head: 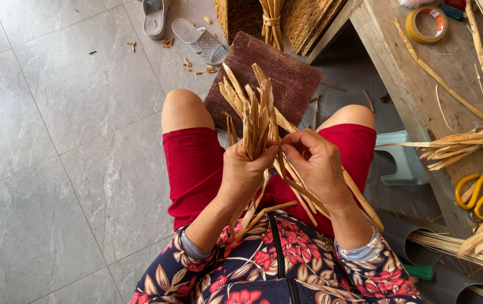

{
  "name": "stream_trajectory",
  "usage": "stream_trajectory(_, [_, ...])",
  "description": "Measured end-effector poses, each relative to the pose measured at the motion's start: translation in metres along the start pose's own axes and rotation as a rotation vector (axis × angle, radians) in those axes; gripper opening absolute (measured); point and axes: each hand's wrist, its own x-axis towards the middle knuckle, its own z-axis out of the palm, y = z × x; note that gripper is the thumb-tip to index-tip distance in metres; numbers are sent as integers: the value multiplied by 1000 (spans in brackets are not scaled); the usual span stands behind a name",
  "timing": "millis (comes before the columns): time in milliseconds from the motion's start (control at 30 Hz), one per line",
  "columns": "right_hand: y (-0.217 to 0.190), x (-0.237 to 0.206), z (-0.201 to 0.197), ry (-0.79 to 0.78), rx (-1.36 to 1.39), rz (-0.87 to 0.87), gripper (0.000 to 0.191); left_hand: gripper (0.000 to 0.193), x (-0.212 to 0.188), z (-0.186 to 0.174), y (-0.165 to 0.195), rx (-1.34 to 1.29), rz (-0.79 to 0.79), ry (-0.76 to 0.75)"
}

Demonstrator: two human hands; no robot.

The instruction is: The person sits on the floor and repeatedly pulls apart bundles of dried plant strips, then uses yellow-handled scissors to trim the ends of the strips to a uniform length. The person holds the bundle in one hand and cuts with the other, working through the bundle methodically.

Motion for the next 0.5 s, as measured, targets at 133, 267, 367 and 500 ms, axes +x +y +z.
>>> stream_trajectory(133, [-2,0,3,-16,1,53,7,9,0,0,5,81,-5,0])
stream_trajectory(267, [0,-1,6,-54,35,90,6,9,-1,-1,5,159,-13,-6])
stream_trajectory(367, [1,-3,11,-45,9,105,5,7,-2,0,0,112,-14,-8])
stream_trajectory(500, [3,-3,17,71,-116,-55,6,9,-4,3,-6,50,26,-24])
